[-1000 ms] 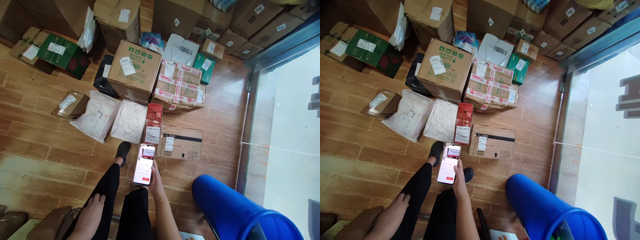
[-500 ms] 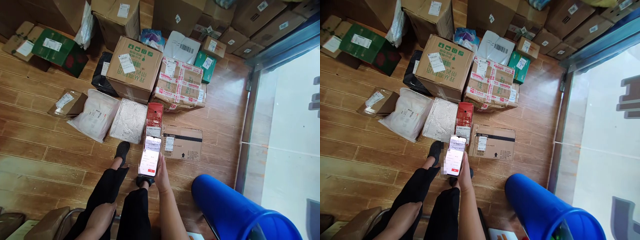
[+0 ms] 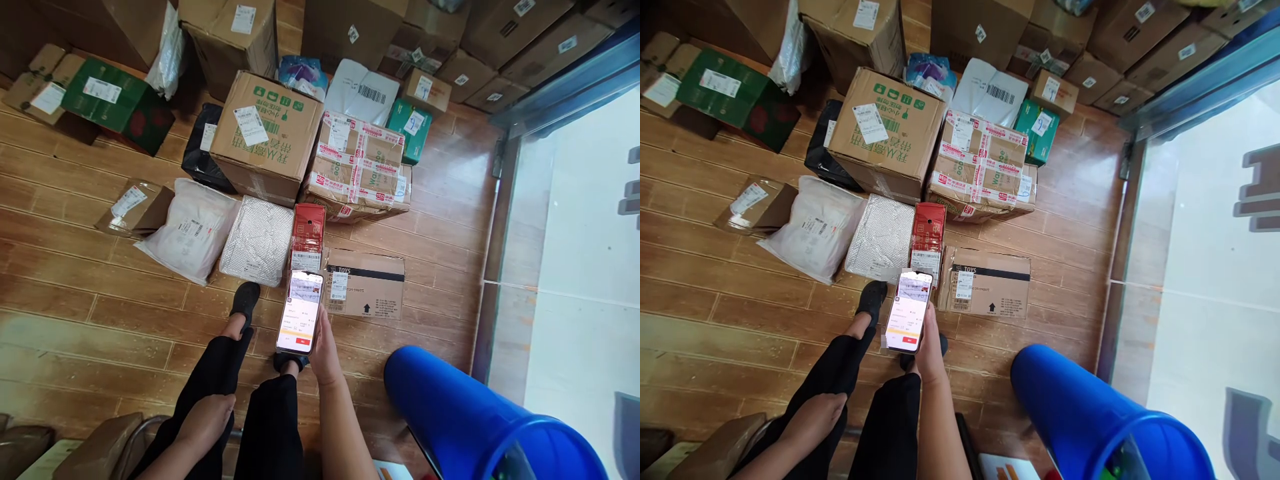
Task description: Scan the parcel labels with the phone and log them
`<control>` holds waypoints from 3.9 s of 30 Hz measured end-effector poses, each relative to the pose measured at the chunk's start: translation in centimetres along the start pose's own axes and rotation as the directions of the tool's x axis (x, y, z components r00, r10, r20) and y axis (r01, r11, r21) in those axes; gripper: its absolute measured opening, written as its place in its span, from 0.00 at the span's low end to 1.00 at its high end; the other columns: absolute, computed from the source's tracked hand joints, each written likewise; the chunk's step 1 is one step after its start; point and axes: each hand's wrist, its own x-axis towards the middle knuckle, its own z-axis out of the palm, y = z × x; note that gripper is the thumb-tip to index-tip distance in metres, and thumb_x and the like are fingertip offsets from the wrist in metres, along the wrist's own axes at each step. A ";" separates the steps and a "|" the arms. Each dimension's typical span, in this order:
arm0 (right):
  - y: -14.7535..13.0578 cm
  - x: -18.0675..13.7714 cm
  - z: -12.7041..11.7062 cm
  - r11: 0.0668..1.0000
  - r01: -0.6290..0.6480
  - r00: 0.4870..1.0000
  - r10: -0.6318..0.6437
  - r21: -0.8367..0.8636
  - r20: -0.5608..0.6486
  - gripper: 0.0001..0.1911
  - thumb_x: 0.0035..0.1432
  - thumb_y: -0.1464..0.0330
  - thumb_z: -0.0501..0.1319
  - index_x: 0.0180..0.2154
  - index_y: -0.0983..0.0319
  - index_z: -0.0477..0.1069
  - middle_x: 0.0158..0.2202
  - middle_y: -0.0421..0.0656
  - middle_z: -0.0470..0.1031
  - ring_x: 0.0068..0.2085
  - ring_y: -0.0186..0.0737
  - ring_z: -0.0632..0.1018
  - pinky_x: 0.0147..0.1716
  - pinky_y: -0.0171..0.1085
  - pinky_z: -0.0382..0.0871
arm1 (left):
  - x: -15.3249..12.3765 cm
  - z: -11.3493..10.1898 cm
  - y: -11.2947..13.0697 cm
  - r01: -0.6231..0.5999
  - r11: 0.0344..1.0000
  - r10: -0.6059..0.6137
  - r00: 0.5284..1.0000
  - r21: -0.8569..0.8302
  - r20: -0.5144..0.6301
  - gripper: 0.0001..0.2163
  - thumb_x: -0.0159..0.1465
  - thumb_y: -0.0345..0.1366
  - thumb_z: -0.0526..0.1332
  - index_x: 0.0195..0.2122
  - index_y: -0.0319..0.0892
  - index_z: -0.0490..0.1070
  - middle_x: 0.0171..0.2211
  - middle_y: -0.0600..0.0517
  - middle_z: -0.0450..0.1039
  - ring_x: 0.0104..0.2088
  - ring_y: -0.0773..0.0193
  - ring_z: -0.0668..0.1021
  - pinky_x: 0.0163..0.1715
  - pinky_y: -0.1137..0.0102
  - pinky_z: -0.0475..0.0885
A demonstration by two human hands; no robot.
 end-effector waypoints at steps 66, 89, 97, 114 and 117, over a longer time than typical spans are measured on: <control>-1.3 -1.2 1.0 0.979 0.104 0.961 -0.053 -0.175 0.272 0.36 0.42 0.75 0.70 0.52 0.53 0.60 0.50 0.41 0.74 0.51 0.45 0.75 0.50 0.43 0.69 | 0.7 1.2 -1.0 -0.006 1.000 0.006 0.999 -0.014 -0.041 0.11 0.67 0.31 0.49 0.33 0.37 0.70 0.29 0.52 0.72 0.30 0.66 0.75 0.34 0.67 0.69; -0.3 -2.7 0.0 0.999 -0.036 0.976 0.036 -0.003 0.216 0.43 0.39 0.71 0.72 0.56 0.51 0.57 0.54 0.42 0.72 0.54 0.48 0.73 0.51 0.44 0.68 | 1.0 1.2 -0.9 0.004 0.999 -0.002 0.999 0.035 -0.051 0.11 0.67 0.32 0.50 0.32 0.37 0.70 0.28 0.53 0.73 0.30 0.66 0.75 0.35 0.66 0.72; -0.7 -3.1 -0.2 0.997 0.039 0.985 -0.027 -0.070 0.168 0.43 0.37 0.73 0.73 0.55 0.50 0.58 0.54 0.42 0.71 0.54 0.48 0.72 0.51 0.46 0.68 | 1.0 0.9 -0.7 0.010 0.999 -0.008 0.999 0.033 -0.049 0.11 0.67 0.31 0.50 0.33 0.37 0.70 0.29 0.53 0.73 0.31 0.66 0.76 0.36 0.65 0.72; -2.0 -2.2 1.2 0.979 0.093 0.971 -0.049 -0.182 0.235 0.42 0.41 0.75 0.71 0.56 0.53 0.55 0.55 0.43 0.69 0.54 0.44 0.71 0.52 0.41 0.67 | 1.4 1.6 -1.1 0.002 1.000 -0.001 0.998 0.029 -0.062 0.10 0.67 0.33 0.52 0.34 0.37 0.70 0.30 0.53 0.73 0.33 0.65 0.76 0.37 0.65 0.72; -2.0 -2.2 1.1 0.980 0.085 0.970 -0.040 -0.182 0.239 0.42 0.41 0.75 0.71 0.55 0.53 0.55 0.55 0.43 0.69 0.54 0.44 0.72 0.52 0.41 0.68 | 1.4 1.6 -1.1 -0.002 1.000 0.004 0.998 0.026 -0.066 0.10 0.67 0.32 0.51 0.33 0.37 0.70 0.28 0.53 0.72 0.30 0.67 0.75 0.35 0.66 0.71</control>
